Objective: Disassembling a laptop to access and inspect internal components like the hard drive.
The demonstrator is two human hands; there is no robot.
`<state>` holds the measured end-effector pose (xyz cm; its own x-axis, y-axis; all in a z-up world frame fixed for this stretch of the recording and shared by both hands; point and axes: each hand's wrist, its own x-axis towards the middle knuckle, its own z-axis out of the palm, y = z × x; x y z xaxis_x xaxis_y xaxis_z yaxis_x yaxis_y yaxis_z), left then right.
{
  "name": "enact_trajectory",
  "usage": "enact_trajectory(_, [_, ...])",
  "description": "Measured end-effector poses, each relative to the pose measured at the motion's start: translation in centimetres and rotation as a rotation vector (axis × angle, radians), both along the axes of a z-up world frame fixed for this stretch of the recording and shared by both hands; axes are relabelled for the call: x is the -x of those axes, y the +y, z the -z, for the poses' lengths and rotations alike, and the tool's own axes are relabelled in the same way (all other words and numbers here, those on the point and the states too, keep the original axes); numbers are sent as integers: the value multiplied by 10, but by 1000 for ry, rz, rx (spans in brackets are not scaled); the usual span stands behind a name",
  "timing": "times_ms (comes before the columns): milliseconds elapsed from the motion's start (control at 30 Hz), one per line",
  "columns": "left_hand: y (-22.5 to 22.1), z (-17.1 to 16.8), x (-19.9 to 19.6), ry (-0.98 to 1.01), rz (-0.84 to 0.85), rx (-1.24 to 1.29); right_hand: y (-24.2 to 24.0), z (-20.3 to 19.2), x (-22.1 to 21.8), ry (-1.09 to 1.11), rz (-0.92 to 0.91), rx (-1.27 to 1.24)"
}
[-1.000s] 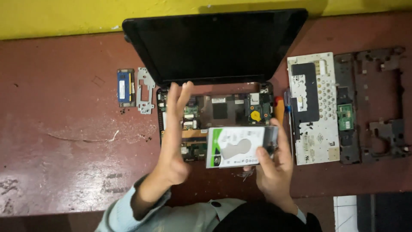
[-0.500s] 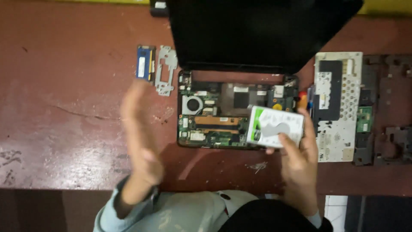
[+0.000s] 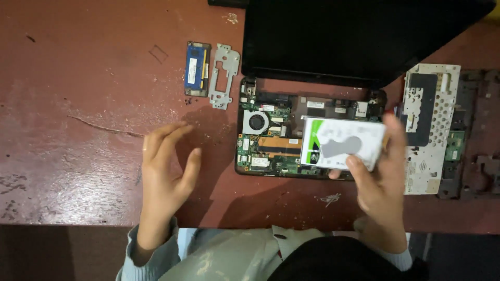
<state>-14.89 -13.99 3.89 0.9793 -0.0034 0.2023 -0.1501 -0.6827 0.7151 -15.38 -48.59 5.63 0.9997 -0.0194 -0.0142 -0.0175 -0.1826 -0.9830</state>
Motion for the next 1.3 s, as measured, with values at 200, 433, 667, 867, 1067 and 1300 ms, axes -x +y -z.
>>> enact_trajectory(200, [9, 14, -9, -38, 58, -226, -6, 29, -4, 331, -55, -198])
enact_trajectory(433, [31, 33, -28, -162, 225, -264, 27, -3, -9, 245, -61, 811])
enact_trajectory(667, [34, 33, -42, -108, 489, -235, 40, -10, -27, 640, -149, 1171])
enact_trajectory(867, [36, 41, -51, -178, 573, -260, 62, -18, -36, 865, -17, 1345])
enact_trajectory(1067, [32, 37, -50, -377, 575, -334, 25, -4, -21, 383, 113, 1175])
enact_trajectory(1300, [27, 26, -51, -366, 597, -363, -38, 25, 1, 22, 277, 1123])
